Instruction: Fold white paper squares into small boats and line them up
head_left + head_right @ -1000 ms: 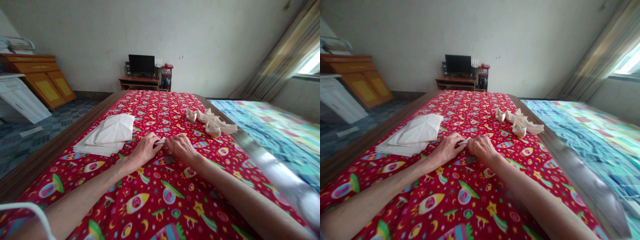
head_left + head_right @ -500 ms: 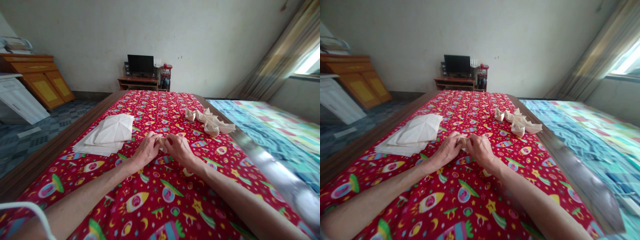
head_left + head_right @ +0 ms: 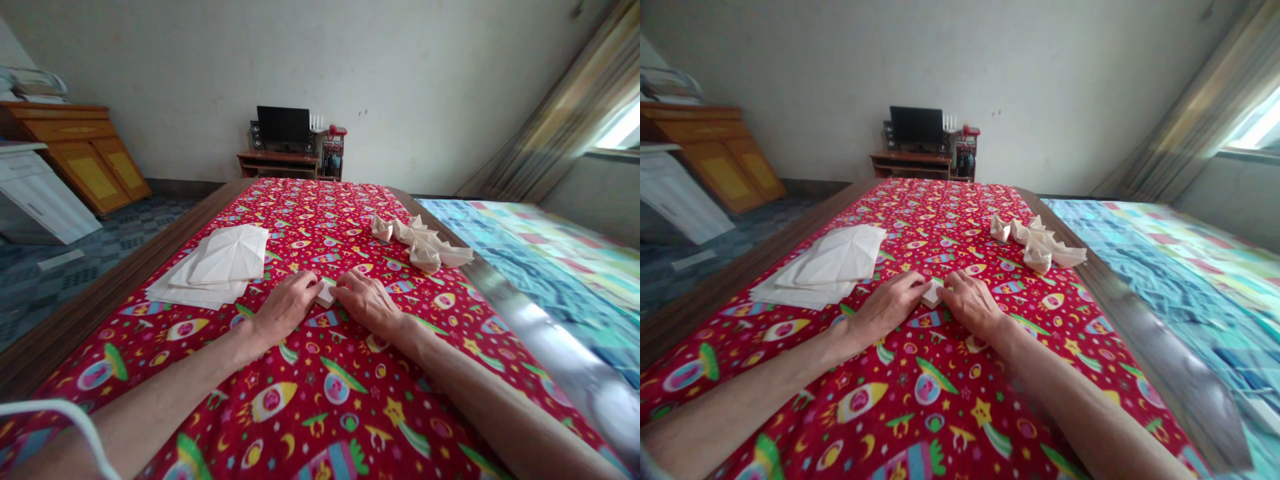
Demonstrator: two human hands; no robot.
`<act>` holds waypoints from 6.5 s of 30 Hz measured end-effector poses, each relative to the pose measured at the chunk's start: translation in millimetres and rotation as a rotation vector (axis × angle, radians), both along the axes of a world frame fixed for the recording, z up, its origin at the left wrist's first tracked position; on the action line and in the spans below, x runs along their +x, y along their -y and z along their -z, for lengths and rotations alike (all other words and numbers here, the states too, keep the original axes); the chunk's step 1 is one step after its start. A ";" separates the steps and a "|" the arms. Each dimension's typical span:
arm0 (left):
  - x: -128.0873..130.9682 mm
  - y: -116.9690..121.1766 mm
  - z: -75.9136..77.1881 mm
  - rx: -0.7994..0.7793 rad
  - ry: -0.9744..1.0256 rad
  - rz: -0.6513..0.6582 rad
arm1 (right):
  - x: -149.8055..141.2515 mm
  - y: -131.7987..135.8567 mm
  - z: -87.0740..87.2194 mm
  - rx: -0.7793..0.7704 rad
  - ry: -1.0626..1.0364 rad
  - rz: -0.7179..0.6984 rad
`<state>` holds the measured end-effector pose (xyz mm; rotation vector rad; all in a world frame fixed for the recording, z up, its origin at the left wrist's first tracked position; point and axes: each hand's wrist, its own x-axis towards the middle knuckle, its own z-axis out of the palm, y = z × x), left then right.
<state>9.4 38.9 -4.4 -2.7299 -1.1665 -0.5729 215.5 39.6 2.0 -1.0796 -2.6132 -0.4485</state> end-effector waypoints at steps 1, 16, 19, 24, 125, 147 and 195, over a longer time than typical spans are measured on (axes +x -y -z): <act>-2.0 3.0 -1.5 0.032 -0.036 0.002 | 1.3 -0.2 -0.7 0.016 0.009 -0.023; -6.3 -11.4 11.2 -0.187 0.342 0.017 | 3.2 -9.7 13.9 -0.374 -0.522 -0.026; -4.8 -10.0 8.0 -0.223 0.343 -0.050 | 0.5 -7.5 11.5 -0.406 -0.543 0.052; -4.5 -8.2 5.0 -0.251 0.344 -0.100 | -2.7 -2.8 10.0 -0.374 -0.479 0.144; -13.4 -6.8 9.8 -0.039 0.241 0.101 | -7.2 -0.3 13.6 -0.252 -0.384 -0.042; -13.9 -21.1 13.2 -0.251 0.473 -0.040 | -14.7 -2.4 7.0 -0.392 -0.469 0.172; -20.3 -21.8 7.9 -0.216 0.333 -0.121 | -14.2 -14.5 -2.0 -0.454 -0.239 0.362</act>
